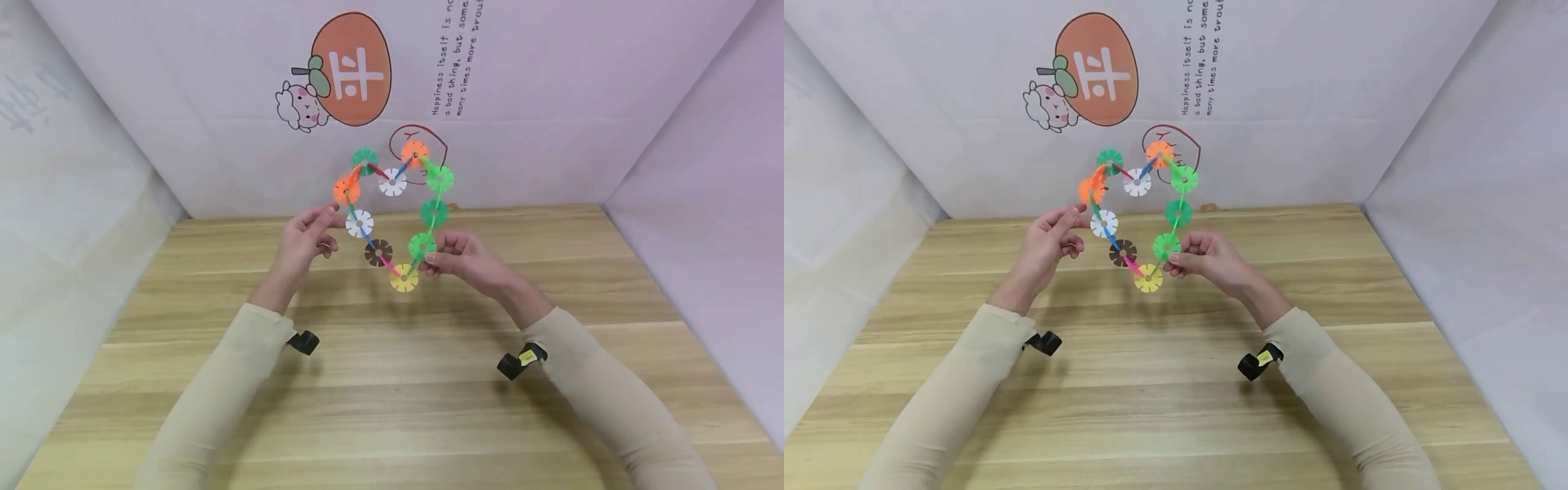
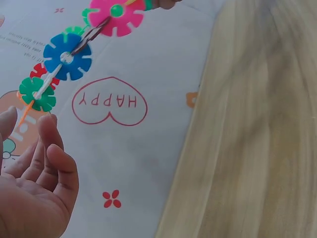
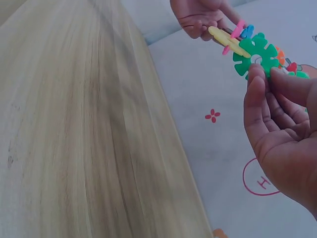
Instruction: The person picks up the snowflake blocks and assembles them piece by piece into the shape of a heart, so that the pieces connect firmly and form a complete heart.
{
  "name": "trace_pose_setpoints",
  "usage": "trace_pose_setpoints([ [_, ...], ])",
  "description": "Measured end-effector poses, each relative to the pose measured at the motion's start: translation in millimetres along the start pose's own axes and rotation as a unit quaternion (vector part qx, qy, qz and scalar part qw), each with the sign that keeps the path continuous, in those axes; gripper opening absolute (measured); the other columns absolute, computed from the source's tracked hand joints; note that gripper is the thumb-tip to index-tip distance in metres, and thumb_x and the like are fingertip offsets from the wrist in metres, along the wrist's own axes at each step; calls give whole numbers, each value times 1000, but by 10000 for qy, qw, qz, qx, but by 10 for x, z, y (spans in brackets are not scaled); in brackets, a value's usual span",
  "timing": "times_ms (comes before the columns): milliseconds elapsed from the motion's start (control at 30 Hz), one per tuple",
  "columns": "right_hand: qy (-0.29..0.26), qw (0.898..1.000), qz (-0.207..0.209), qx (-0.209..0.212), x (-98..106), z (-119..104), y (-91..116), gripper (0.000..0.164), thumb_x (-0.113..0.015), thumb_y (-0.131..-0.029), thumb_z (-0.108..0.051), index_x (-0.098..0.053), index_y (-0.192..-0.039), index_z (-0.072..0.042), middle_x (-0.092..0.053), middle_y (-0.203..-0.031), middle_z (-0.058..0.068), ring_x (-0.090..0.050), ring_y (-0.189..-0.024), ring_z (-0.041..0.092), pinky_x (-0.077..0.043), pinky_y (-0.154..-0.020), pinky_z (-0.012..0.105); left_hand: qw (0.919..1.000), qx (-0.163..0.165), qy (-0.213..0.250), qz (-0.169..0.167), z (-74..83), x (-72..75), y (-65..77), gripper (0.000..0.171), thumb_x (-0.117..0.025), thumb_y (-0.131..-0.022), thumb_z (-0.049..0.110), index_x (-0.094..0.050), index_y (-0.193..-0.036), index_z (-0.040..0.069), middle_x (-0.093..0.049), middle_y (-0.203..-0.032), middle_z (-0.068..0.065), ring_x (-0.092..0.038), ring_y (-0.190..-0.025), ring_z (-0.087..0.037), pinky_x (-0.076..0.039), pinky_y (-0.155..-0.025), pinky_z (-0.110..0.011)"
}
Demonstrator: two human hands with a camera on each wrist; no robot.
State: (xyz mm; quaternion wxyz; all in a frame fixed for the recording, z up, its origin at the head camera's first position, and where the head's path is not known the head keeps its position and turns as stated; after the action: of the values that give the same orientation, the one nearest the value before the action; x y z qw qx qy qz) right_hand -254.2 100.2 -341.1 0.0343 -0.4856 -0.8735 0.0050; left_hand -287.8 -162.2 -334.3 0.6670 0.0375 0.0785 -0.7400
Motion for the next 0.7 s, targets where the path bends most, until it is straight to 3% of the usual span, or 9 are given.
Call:
trace_pose_setpoints([
  [267,65,9997,-219,-120,14,108,18,12,-59,-100,-1,-55,-98,10,-72,-96,20,-69,-90,26,-56,-85,39,9998,83,179,-87,14,-71,-53,25,-70,-97,25,-68,-113,7,-73,-95,-5,-58,-56,-14,-47,-52,-22],
  [433,186,9993,-232,-218,23,186,19,15,-62,-99,-4,-58,-100,11,-69,-102,28,-70,-93,28,-55,-89,47,9999,6,145,-29,22,-95,-60,15,-67,-99,19,-66,-108,7,-72,-88,-3,-54,-54,-12,-44,-50,-20],
  [533,278,9989,-247,-295,26,233,18,16,-63,-99,-5,-59,-101,10,-66,-106,34,-69,-96,35,-53,-92,53,10000,35,84,-17,17,-90,-59,14,-66,-99,17,-66,-104,5,-71,-85,-4,-53,-54,-12,-42,-49,-21],
  [700,629,9972,-329,-244,10,272,10,13,-65,-98,-6,-63,-101,6,-66,-104,35,-64,-96,48,-54,-87,54,9997,208,-73,45,-21,-60,-45,11,-65,-100,14,-65,-97,3,-70,-82,-4,-52,-57,-13,-40,-47,-21],
])
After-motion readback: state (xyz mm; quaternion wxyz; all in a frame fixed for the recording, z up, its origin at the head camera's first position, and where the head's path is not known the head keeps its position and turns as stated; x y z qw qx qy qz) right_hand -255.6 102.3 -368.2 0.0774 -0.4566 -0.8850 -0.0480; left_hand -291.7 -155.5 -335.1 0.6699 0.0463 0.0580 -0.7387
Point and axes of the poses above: each hand's wrist, its own y-axis away from the middle knuckle, its own x-axis out of the back of the hand, z = x × y, the point moved 8 cm from there along -y, towards the middle knuckle
